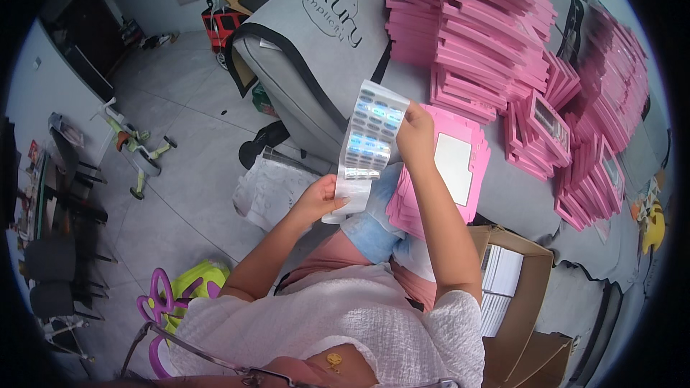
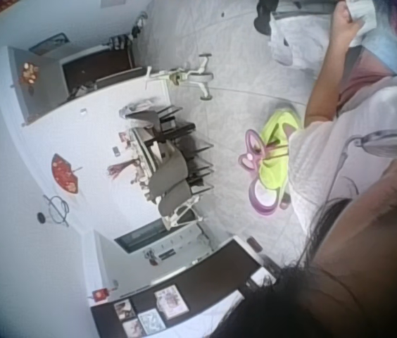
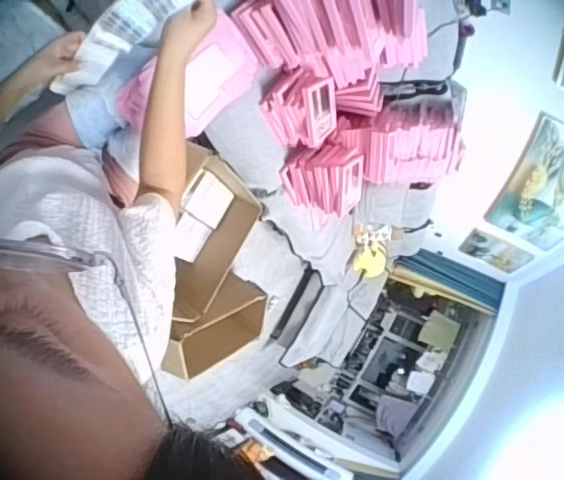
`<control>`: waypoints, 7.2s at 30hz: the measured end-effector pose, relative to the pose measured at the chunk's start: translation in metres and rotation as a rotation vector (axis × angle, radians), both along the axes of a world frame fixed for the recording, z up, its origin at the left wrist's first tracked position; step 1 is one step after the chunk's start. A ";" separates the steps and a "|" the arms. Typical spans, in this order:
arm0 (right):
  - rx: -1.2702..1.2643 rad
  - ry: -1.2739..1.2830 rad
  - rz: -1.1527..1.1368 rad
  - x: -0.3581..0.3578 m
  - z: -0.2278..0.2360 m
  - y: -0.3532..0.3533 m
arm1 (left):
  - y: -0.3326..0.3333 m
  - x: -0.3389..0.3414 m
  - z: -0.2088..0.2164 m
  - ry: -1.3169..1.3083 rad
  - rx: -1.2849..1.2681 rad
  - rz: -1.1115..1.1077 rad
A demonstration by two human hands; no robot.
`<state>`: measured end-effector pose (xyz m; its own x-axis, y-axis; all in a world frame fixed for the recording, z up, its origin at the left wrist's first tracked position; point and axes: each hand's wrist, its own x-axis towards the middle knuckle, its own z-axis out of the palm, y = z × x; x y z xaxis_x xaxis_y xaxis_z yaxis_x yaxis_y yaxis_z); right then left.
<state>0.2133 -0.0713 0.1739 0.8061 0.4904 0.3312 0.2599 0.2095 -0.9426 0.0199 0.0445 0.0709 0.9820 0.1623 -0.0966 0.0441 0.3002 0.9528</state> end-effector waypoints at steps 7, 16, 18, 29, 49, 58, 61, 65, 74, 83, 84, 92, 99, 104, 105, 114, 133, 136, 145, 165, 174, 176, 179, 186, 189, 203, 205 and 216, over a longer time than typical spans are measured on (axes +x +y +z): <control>0.078 0.118 0.033 -0.004 0.006 0.026 | -0.001 -0.009 -0.008 -0.144 -0.110 -0.003; 0.010 0.079 0.269 -0.027 -0.004 0.064 | 0.038 -0.027 0.004 -0.045 -0.200 0.358; -0.040 -0.021 0.384 -0.042 0.003 0.071 | 0.069 -0.033 -0.002 -0.071 -0.095 0.545; -0.115 0.140 0.535 -0.039 -0.029 0.047 | 0.245 -0.117 0.021 -0.339 0.342 1.303; -0.130 0.311 0.068 -0.062 -0.093 -0.122 | 0.291 -0.150 -0.241 0.457 1.088 1.664; -0.089 0.235 -0.123 -0.061 -0.082 -0.150 | 0.255 -0.145 -0.237 0.717 0.679 0.579; -0.126 0.149 -0.464 -0.046 -0.091 -0.172 | 0.225 -0.114 -0.177 0.452 0.875 0.864; -0.281 -0.115 -0.799 -0.020 -0.117 -0.200 | 0.135 -0.046 -0.084 0.001 0.597 0.877; -0.412 0.758 -0.414 0.067 -0.118 -0.188 | -0.031 0.160 -0.046 0.302 -0.129 -0.002; -0.027 0.308 -0.308 0.022 -0.083 -0.186 | -0.088 0.166 0.023 -0.156 -0.098 0.208; -0.003 0.258 -0.285 0.022 -0.069 -0.183 | -0.081 0.164 0.037 -0.272 -0.045 0.226; -0.123 -0.058 -0.153 0.084 0.017 -0.143 | -0.014 0.208 0.110 -0.537 0.245 0.218; 0.157 0.032 -0.160 0.105 -0.017 -0.104 | 0.001 0.237 0.081 -0.467 0.184 0.172; 0.123 0.001 -0.176 0.105 -0.022 -0.099 | -0.005 0.248 0.072 -0.419 0.296 0.193; 0.122 -0.043 -0.197 0.113 -0.038 -0.099 | -0.007 0.252 0.069 -0.385 0.328 0.194; 0.060 -0.065 -0.418 0.103 -0.034 -0.077 | -0.019 0.260 0.038 -0.444 0.176 0.371; -0.009 0.656 -0.155 0.022 -0.142 -0.125 | -0.005 0.173 -0.052 0.125 -0.005 0.180; -0.122 0.407 -0.274 0.022 -0.155 -0.124 | -0.003 0.175 -0.058 0.110 0.027 0.190; -0.004 0.386 -0.301 0.008 -0.171 -0.135 | -0.025 0.134 -0.058 0.135 -0.136 0.299; 0.033 0.656 -0.144 -0.013 -0.105 -0.159 | -0.046 0.113 -0.014 -0.263 -0.136 0.243; 0.033 0.588 -0.231 -0.004 -0.100 -0.198 | -0.105 0.123 -0.029 -0.242 0.222 0.082; 0.049 0.585 -0.273 -0.003 -0.107 -0.214 | -0.116 0.131 -0.033 -0.222 0.208 0.003; 0.130 0.635 -0.329 -0.005 -0.112 -0.231 | -0.128 0.144 -0.035 -0.223 0.344 -0.074; 0.164 0.758 -0.402 -0.003 -0.104 -0.251 | -0.140 0.151 -0.021 -0.164 0.208 -0.266; 0.092 0.754 -0.300 0.027 -0.113 -0.262 | -0.142 0.155 -0.026 -0.092 0.092 -0.291; -0.141 0.776 -0.238 0.121 -0.120 -0.301 | -0.181 0.198 -0.042 0.054 -0.096 -0.350; -0.134 0.784 -0.284 0.120 -0.122 -0.302 | -0.177 0.206 -0.038 0.044 -0.027 -0.381; -0.858 0.178 -0.803 0.106 -0.109 -0.290 | -0.158 0.235 -0.042 0.095 0.046 -0.453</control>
